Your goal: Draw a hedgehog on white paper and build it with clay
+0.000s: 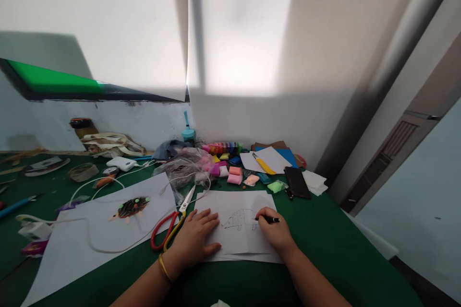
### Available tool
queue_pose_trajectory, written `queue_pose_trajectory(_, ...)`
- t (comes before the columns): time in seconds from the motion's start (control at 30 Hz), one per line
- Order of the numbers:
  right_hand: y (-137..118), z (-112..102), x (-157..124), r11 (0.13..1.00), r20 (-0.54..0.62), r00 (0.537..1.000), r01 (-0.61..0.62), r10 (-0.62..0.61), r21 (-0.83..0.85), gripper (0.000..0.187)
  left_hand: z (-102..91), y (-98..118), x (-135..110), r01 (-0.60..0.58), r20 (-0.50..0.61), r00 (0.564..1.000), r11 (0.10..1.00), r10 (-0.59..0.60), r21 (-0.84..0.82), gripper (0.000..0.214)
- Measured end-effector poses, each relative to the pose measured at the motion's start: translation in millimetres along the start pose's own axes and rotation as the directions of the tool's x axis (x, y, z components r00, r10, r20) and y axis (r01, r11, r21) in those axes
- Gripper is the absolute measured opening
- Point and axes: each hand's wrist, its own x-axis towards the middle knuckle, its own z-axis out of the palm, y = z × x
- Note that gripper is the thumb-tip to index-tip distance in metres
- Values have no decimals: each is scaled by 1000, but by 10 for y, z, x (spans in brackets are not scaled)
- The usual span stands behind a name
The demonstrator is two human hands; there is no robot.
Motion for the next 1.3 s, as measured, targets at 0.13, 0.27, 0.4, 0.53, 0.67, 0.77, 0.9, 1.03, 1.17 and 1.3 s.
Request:
queue_pose_trajectory(0.13, 12, 3, -5, 1000, 35, 999, -6, 5, 11, 20, 9, 2, 4, 4, -3, 1000, 1000, -4, -3, 62)
queue_pose_trajectory(0.27, -8, 8, -12, 1000, 45, 999, -4, 3, 15, 20, 9, -5, 14, 3, 1, 1000, 1000, -3, -6, 62)
queue_pose_trajectory(0.4, -37, 16, -21, 1000, 25, 1000, 5, -6, 21, 18, -7, 6, 15, 7, 18, 1000, 1000, -7, -2, 63)
queue_pose_trajectory(0.53, -43, 13, -30, 1000, 24, 1000, 4, -5, 24, 17, -20, 20, 8, 11, 9, 1000, 1000, -11, 4, 63)
queue_pose_trajectory(0.67, -22, -20, -23, 1000, 3, 1000, 11, -11, 12, 19, -25, 14, 9, 12, 17, 1000, 1000, -12, 1, 62)
queue_pose_trajectory(0.77, 6, -41, -2, 1000, -61, 998, -12, 11, -8, 20, -20, 4, 12, 6, 21, 1000, 1000, -6, -4, 62)
queue_pose_trajectory(0.9, 45, -26, 25, 1000, -70, 997, -17, 16, -1, 20, -8, -5, 14, 0, 6, 1000, 1000, 0, -4, 63)
queue_pose_trajectory(1.03, 65, 8, 39, 1000, -61, 998, -4, 5, 14, 20, 1, -14, 14, -3, 14, 1000, 1000, 4, -7, 63)
queue_pose_trajectory(1.17, 61, 21, 39, 1000, -59, 998, -15, 16, 13, 21, 17, -21, 14, -8, -7, 1000, 1000, 8, -1, 63)
queue_pose_trajectory(1.3, 37, 18, 29, 1000, -69, 997, -26, 26, -6, 20, 31, -25, 16, -10, 1, 1000, 1000, 10, 7, 64)
